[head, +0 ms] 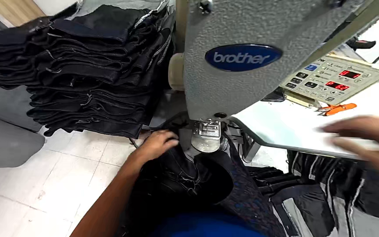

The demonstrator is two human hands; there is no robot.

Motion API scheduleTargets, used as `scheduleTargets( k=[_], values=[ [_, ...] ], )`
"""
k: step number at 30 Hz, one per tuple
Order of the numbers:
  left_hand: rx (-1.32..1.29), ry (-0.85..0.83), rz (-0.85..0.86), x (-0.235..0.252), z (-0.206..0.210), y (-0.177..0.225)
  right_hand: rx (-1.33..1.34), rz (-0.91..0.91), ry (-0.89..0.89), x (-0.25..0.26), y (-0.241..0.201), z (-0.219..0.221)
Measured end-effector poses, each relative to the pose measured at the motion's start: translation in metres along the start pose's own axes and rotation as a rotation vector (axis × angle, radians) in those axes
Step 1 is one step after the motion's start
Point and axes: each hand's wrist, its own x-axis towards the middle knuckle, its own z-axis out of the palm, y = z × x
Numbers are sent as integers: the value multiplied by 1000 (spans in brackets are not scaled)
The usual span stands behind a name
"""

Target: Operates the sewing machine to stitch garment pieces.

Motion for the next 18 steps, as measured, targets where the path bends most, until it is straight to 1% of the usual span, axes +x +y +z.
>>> scheduleTargets(
  k=[1,2,3,4,5,6,7,8,10,12,13,15,16,18],
  values=[
    [-11,-47,94,9,12,10,22,-247,24,18,-12,48],
    [1,-119,183,14,21,18,97,-348,-36,35,-33,91],
    [44,-215,243,16,26,24,136,-372,-141,48,-54,127],
    [102,-314,259,15,26,28,125,-352,-263,56,-72,155],
    [163,-377,256,12,22,26,53,-294,-432,61,-84,172],
    [195,-374,255,5,18,18,-35,-225,-568,61,-89,182],
    [178,-325,250,-4,13,8,-96,-165,-632,56,-89,189],
    [129,-232,260,-14,11,-3,-119,-115,-629,48,-83,192],
    [41,35,348,-34,13,-11,-65,-91,-517,29,-63,186],
    [6,280,481,-47,12,1,114,-197,-353,14,-39,166],
    [-26,357,523,-52,6,12,211,-283,-227,8,-29,158],
    [-125,415,539,-60,-8,34,271,-417,0,4,-24,151],
    [-185,411,528,-60,-14,41,303,-456,54,4,-26,147],
    [-284,398,498,-53,-20,45,429,-461,89,4,-33,142]
  ],
)
